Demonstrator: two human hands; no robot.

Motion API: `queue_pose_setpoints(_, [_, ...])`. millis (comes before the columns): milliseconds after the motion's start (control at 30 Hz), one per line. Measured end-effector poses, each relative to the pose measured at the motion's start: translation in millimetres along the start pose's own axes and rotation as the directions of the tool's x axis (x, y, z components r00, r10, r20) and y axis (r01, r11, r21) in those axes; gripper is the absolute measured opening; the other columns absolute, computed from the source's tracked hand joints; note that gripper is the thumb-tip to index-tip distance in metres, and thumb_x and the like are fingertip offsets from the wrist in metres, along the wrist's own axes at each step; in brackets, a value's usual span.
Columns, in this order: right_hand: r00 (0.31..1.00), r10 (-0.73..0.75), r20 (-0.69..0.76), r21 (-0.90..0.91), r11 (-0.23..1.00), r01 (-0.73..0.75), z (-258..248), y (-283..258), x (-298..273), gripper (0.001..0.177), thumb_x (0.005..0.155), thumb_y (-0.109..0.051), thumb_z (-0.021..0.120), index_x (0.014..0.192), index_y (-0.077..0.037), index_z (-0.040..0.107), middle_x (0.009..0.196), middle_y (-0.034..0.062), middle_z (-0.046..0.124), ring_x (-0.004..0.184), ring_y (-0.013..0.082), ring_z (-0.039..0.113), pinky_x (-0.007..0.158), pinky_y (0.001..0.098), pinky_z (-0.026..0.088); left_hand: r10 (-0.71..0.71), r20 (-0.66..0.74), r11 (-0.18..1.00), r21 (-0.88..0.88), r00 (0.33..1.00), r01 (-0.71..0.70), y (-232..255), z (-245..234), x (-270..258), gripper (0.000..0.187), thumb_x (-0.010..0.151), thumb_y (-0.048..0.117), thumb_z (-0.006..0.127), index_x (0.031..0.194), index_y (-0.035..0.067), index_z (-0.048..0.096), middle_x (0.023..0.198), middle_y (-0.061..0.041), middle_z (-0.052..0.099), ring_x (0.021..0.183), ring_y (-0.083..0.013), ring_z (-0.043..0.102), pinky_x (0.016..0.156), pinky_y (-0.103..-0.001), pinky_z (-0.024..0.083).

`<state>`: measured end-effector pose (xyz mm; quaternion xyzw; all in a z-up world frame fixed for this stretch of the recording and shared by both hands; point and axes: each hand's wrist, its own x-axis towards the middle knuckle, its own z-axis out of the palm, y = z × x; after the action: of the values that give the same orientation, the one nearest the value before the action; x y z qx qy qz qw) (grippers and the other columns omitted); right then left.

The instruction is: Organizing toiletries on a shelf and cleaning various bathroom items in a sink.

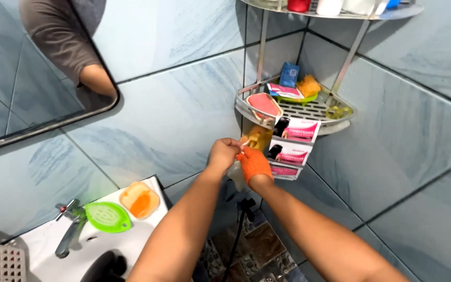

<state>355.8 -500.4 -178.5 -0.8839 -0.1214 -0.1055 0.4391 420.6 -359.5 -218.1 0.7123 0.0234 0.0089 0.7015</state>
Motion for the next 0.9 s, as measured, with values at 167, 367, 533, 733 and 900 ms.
queue_pose_setpoints(167, [0.895, 0.423, 0.143, 0.577, 0.699, -0.423, 12.0, 8.3, 36.4, 0.028, 0.09, -0.028, 0.069, 0.107, -0.006, 0.075, 0.089, 0.0141, 0.07, 0.073, 0.0254, 0.058, 0.064, 0.0393, 0.047, 0.089, -0.02, 0.996, 0.008, 0.996, -0.089, 18.1, 0.1, 18.3, 0.015, 0.09, 0.002, 0.067, 0.101, -0.002, 0.077, 0.086, -0.004, 0.076, 0.072, -0.0087, 0.065, 0.066, -0.023, 0.052])
queue_pose_setpoints(367, [0.848, 0.518, 0.111, 0.788, 0.474, -0.393, 13.7, 14.5, 55.0, 0.035, 0.09, -0.038, 0.068, 0.11, -0.009, 0.075, 0.099, 0.0026, 0.07, 0.085, 0.0139, 0.059, 0.072, 0.0308, 0.047, -0.024, 0.067, 0.993, -0.113, 0.997, 0.031, 14.6, -4.1, 46.9, 0.019, 0.087, 0.001, 0.068, 0.105, 0.001, 0.076, 0.088, -0.004, 0.076, 0.073, -0.0092, 0.065, 0.065, -0.024, 0.049])
queue_pose_setpoints(533, [0.829, 0.557, 0.059, 0.672, 0.592, -0.445, 15.5, 14.1, 76.6, 0.044, 0.09, -0.045, 0.068, 0.113, -0.008, 0.072, 0.107, 0.0034, 0.072, 0.092, 0.0162, 0.062, 0.083, 0.0304, 0.049, -0.002, 0.162, 0.992, -0.128, 0.987, 0.023, -19.0, -0.2, 93.1, 0.018, 0.083, -0.003, 0.07, 0.099, -0.001, 0.075, 0.086, -0.007, 0.076, 0.07, -0.0121, 0.066, 0.064, -0.026, 0.052])
queue_pose_setpoints(733, [0.764, 0.637, -0.097, 0.675, 0.607, -0.42, 41.2, 54.9, 100.3, 0.038, 0.097, -0.035, 0.063, 0.113, -0.001, 0.071, 0.109, 0.018, 0.072, 0.093, 0.0305, 0.063, 0.081, 0.042, 0.051, 0.067, 0.172, 0.988, 0.126, 0.983, -0.09, 14.5, 6.5, 94.1, 0.012, 0.082, -0.003, 0.071, 0.094, -0.004, 0.073, 0.083, -0.008, 0.074, 0.072, -0.0152, 0.068, 0.068, -0.031, 0.055])
queue_pose_setpoints(900, [0.956, 0.037, -0.291, -0.739, 0.626, -0.249, 70.3, 131.1, 116.3, 0.046, 0.086, -0.012, 0.055, 0.132, -0.006, 0.061, 0.133, 0.0202, 0.062, 0.116, 0.0365, 0.063, 0.093, 0.0433, 0.052, 0.18, 0.075, 0.933, -0.329, 0.981, -0.146, 8.0, 32.5, 98.5, 0.031, 0.084, -0.006, 0.061, 0.113, -0.002, 0.069, 0.102, -0.008, 0.075, 0.086, -0.0152, 0.068, 0.078, -0.03, 0.055])
